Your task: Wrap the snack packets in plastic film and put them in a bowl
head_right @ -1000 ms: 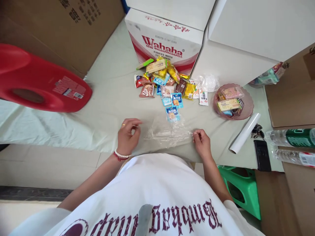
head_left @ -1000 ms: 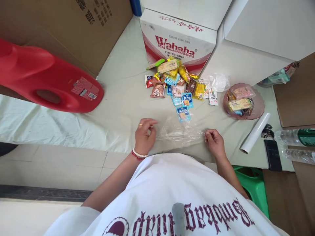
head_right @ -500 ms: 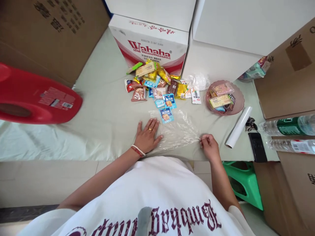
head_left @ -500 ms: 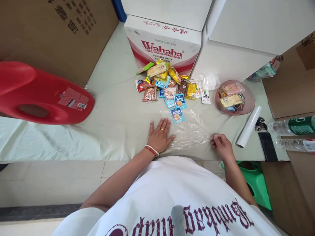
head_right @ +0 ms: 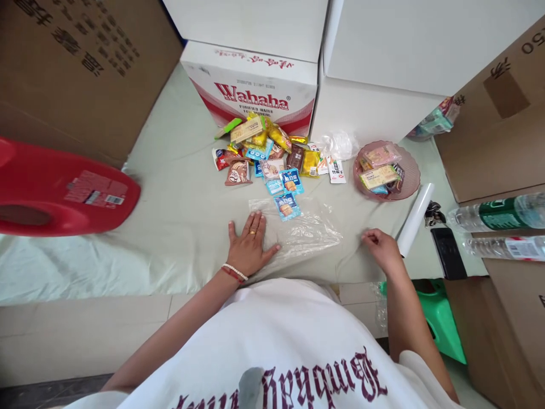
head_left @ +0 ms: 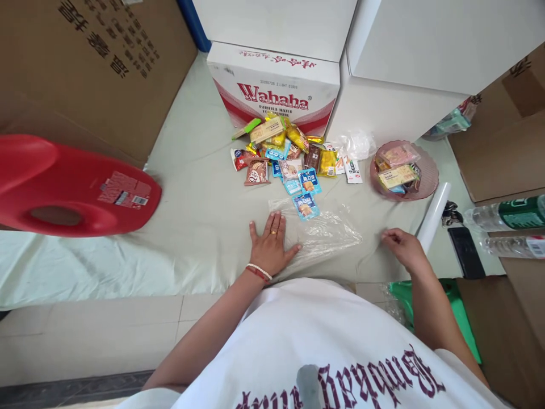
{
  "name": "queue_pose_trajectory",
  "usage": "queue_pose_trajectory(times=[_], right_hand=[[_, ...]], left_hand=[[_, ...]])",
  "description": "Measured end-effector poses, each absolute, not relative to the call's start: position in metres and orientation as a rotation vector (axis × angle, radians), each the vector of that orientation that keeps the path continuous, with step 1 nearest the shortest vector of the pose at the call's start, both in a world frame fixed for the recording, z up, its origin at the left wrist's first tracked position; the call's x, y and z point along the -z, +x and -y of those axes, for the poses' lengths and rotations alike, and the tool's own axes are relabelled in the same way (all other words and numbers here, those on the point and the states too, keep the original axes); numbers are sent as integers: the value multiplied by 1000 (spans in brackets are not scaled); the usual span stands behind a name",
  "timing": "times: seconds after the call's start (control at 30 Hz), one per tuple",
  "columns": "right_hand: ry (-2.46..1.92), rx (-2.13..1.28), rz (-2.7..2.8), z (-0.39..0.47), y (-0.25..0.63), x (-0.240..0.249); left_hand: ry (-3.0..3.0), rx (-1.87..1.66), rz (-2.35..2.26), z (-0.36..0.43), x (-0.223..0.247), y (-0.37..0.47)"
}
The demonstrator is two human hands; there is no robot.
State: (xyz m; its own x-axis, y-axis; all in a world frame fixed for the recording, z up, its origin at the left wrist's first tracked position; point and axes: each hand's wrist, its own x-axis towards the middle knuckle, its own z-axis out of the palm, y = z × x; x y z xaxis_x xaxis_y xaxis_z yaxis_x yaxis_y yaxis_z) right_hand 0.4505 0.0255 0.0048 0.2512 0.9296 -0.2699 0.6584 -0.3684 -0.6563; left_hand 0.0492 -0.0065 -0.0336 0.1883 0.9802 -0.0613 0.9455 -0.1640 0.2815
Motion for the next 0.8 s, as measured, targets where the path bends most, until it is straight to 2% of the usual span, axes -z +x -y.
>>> queue_pose_trajectory(times=[0.13, 0.2, 0.4, 0.47, 0.63, 0.7, 0.8], right_hand=[[-1991, -602, 1726, -76, 401, -30], [-1902, -594, 1978, -109, 347, -37], [-2068, -609, 2407, -149, 217, -27], [-2050, -673, 2375, -148, 210, -19], [-1770, -1217, 1910, -164, 237, -7], [-1705, -1153, 1751, -176, 242, -6], [-1893, -773, 1825, -189, 235, -3]], left_hand=[[2235, -165, -1825, 11, 32, 51], [2254, -164, -1818, 17, 32, 53], [2255, -169, -1833, 35, 34, 57], [2242, -168, -1838, 37, 35, 57], [2237, -178, -1803, 35, 35, 55], [2244, -181, -1783, 34, 35, 54], [2241, -189, -1780, 34, 35, 54]])
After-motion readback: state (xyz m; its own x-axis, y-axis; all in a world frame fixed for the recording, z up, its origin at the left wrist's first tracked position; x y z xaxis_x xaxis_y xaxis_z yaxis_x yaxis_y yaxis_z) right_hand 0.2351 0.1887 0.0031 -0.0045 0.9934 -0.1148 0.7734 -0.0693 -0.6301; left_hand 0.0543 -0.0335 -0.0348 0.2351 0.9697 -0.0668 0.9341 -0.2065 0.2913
